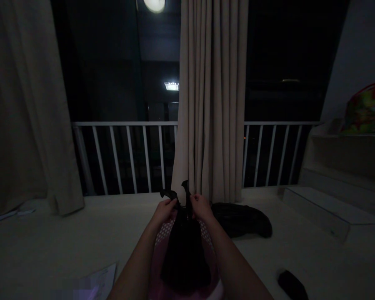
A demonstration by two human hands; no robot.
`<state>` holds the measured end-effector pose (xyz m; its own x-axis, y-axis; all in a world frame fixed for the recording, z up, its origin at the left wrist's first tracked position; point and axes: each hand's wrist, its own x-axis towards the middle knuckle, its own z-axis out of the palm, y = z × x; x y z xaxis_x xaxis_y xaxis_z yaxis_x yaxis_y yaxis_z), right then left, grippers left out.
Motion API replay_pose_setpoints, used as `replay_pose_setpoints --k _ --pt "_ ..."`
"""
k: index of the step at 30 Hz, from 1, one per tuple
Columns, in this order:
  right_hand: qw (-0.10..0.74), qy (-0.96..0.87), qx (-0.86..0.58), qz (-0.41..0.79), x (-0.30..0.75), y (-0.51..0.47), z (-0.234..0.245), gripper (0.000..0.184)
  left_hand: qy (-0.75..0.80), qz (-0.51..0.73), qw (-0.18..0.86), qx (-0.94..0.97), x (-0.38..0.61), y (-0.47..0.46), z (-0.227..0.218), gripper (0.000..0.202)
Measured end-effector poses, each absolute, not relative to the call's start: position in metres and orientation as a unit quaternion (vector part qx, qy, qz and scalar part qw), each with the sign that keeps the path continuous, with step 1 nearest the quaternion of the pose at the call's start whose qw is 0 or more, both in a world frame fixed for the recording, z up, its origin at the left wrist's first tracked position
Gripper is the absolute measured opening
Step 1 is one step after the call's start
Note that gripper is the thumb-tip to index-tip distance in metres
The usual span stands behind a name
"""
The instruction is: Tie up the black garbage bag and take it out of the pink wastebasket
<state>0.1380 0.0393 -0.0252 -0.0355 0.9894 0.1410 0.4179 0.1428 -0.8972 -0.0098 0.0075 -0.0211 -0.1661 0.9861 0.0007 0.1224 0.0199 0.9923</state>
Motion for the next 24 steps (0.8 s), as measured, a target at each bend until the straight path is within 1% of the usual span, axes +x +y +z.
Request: replay_pose_setpoints --k 3,5,7,9,11,13,16,18,21,24 --pt "0.405 -0.628 -0.559 0.359 0.137 0.042 -0.027 0.030 0.517 0.517 0.496 0.469 -0.009 0.005 -0.018 0.020" --pt "0.416 -0.612 -0.551 0.386 0.135 0.046 -0.030 0.026 0.469 0.506 0.544 0.477 -0.009 0.003 -0.017 0.017" --pt "0.433 -0.593 -0.537 0.415 0.133 0.050 -0.033 0.020 0.442 0.497 0.568 0.485 -0.008 0.003 -0.017 0.016" --pt "0.438 -0.593 -0.519 0.432 0.132 0.051 -0.034 0.018 0.464 0.489 0.552 0.491 -0.008 0.004 -0.019 0.012" --pt "0.432 -0.609 -0.508 0.431 0.132 0.051 -0.035 0.019 0.520 0.473 0.507 0.499 -0.008 0.007 -0.022 0.002" --pt "0.423 -0.626 -0.499 0.425 0.132 0.050 -0.035 0.020 0.562 0.452 0.470 0.509 -0.008 0.008 -0.023 0.006" --pt "0.407 -0.648 -0.472 0.438 0.133 0.047 -0.035 0.026 0.564 0.443 0.452 0.531 -0.008 0.008 -0.023 0.016" --pt "0.404 -0.658 -0.458 0.441 0.133 0.046 -0.034 0.026 0.565 0.447 0.437 0.538 -0.008 0.008 -0.023 0.024" --pt "0.427 -0.648 -0.467 0.425 0.133 0.047 -0.032 0.016 0.556 0.461 0.440 0.534 -0.009 0.008 -0.023 0.028" --pt "0.469 -0.615 -0.460 0.436 0.131 0.049 -0.030 0.015 0.520 0.498 0.480 0.501 -0.008 0.007 -0.020 0.031"
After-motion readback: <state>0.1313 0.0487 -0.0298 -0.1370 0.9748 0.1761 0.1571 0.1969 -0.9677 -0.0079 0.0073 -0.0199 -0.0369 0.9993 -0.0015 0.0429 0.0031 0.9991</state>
